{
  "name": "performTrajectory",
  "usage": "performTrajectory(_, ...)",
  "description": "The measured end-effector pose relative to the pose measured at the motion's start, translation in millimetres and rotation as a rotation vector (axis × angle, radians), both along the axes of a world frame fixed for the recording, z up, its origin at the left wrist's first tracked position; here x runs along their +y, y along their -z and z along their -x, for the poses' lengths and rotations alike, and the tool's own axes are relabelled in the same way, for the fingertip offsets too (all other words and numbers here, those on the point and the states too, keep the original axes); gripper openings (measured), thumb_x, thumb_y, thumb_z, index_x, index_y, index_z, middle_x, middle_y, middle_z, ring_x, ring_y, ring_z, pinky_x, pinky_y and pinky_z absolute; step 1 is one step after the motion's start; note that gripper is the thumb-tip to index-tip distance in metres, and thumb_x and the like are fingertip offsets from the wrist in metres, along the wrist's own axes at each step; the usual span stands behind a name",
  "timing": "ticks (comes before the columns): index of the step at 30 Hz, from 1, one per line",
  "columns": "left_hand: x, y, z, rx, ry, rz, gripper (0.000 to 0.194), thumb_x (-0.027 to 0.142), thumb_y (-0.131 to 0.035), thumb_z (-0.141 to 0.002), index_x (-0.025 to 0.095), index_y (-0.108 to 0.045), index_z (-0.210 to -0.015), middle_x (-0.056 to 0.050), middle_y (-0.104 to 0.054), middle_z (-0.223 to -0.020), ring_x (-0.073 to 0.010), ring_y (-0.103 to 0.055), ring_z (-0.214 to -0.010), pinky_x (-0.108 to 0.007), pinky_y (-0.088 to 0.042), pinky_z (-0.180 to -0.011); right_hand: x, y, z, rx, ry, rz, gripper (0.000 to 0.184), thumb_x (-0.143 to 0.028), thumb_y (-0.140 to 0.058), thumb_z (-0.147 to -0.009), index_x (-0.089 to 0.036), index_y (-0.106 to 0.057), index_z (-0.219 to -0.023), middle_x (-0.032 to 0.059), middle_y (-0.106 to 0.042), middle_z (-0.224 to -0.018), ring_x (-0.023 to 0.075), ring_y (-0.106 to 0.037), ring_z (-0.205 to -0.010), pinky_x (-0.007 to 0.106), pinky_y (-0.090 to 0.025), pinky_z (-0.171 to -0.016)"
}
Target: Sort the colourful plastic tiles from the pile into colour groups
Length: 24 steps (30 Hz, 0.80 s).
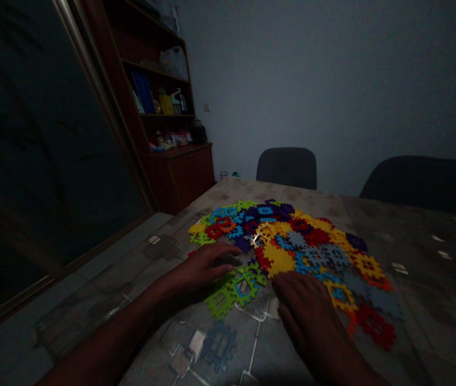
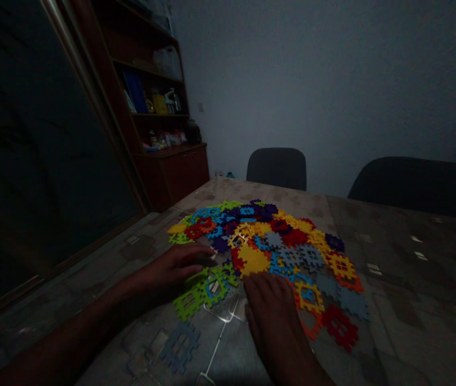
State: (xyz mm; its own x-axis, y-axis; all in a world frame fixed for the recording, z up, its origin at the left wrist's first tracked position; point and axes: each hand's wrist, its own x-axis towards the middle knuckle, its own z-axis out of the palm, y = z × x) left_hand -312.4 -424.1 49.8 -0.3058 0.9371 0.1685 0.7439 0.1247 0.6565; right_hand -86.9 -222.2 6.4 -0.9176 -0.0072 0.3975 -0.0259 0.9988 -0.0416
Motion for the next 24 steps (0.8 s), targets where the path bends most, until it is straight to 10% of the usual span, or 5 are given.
performTrajectory(8, -29.4, -10.1, -1.6, 0.122, 0.113, 0.379, 0.108, 0.007, -0.087, -0.062, 0.032, -0.037, -0.155, -0.011, -0.038, -0.16, -0.0346, -0.035, -0.147, -0.052, -0.029, -0.12, -39.8, -11.5, 32.6, -0.22, -0.051, 0.153, 0.062, -0.028, -0.062, -0.092, -0.023, -0.045, -0.152, 0.0117, -0.042, -0.158, 0.0308, -0.04, -0.144, 0.052, -0.037, -0.116)
performTrajectory(16, -8.7, -9.0, -25.3, 0.078, 0.214, 0.293, 0.094, 0.005, -0.086, -0.067, 0.034, -0.047, -0.148, -0.008, -0.05, -0.15, -0.0314, -0.044, -0.138, -0.05, -0.035, -0.116, -36.7, -1.2, 22.2, -0.246, -0.037, 0.107, 0.052, -0.03, -0.065, -0.089, -0.019, -0.059, -0.14, 0.0178, -0.053, -0.149, 0.0378, -0.054, -0.132, 0.056, -0.049, -0.104)
performTrajectory(24, 0.7, -7.4, -33.7, 0.053, 0.256, 0.188, 0.068, 0.027, -0.077, -0.087, 0.033, -0.048, -0.148, -0.007, -0.047, -0.155, -0.0292, -0.044, -0.141, -0.045, -0.036, -0.117, -1.7, 49.9, -35.1, 0.065, -0.02, -0.227, 0.066, -0.016, -0.063, -0.071, -0.021, -0.057, -0.137, 0.015, -0.065, -0.135, 0.0312, -0.066, -0.114, 0.045, -0.056, -0.089)
